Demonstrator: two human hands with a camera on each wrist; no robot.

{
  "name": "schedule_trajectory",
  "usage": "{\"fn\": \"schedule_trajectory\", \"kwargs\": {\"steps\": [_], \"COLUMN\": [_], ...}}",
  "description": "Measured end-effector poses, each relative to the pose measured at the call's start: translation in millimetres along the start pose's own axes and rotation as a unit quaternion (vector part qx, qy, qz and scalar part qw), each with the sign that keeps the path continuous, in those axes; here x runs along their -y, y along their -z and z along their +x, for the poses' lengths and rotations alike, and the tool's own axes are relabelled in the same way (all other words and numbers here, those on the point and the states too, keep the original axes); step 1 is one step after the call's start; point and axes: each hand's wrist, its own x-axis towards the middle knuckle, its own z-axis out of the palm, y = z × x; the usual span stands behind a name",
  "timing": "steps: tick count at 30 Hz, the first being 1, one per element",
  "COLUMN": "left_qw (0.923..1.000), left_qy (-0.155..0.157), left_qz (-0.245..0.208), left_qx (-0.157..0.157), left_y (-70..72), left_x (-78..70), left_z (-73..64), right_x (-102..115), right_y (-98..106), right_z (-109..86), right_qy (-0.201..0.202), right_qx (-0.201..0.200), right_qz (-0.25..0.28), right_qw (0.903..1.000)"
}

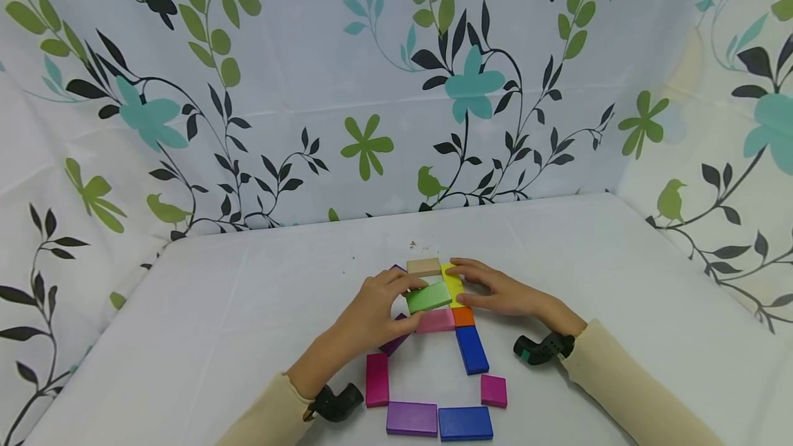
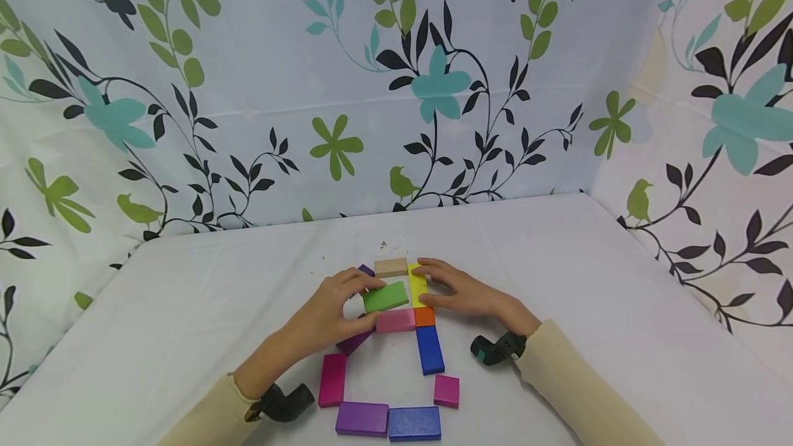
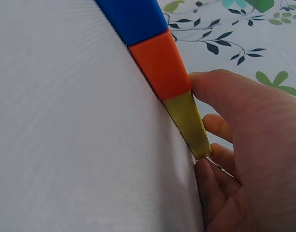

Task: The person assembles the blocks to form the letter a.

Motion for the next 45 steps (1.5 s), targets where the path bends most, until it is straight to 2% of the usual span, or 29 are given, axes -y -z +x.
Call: {"fn": "schedule_trajectory", "kwargs": {"steps": [7,13,19,29,45], "left_qw": [0.9988,0.9962,0.994,0.9869,0.9738], "left_qy": [-0.047,-0.08,-0.086,-0.12,-0.175], "left_qz": [0.012,0.02,0.026,0.029,0.057], "left_qx": [0.008,0.028,0.062,0.104,0.133], "left_y": [-4.1,-9.0,-13.1,-23.5,-38.0], "left_x": [-10.9,-22.5,-33.6,-48.5,-67.0], "left_z": [2.3,4.7,7.0,10.1,13.6], "right_x": [0.2,-0.3,-0.4,-0.2,-0.2], "right_y": [0.6,0.7,0.6,0.8,0.4], "right_z": [0.2,0.1,0.1,-0.8,-2.6], "right_qy": [0.016,0.027,0.033,0.048,0.038], "right_qx": [0.0,0.0,0.001,0.003,0.003], "right_qz": [-0.002,-0.004,0.002,-0.005,0.003], "right_qw": [0.9999,0.9996,0.9995,0.9988,0.9993]}}
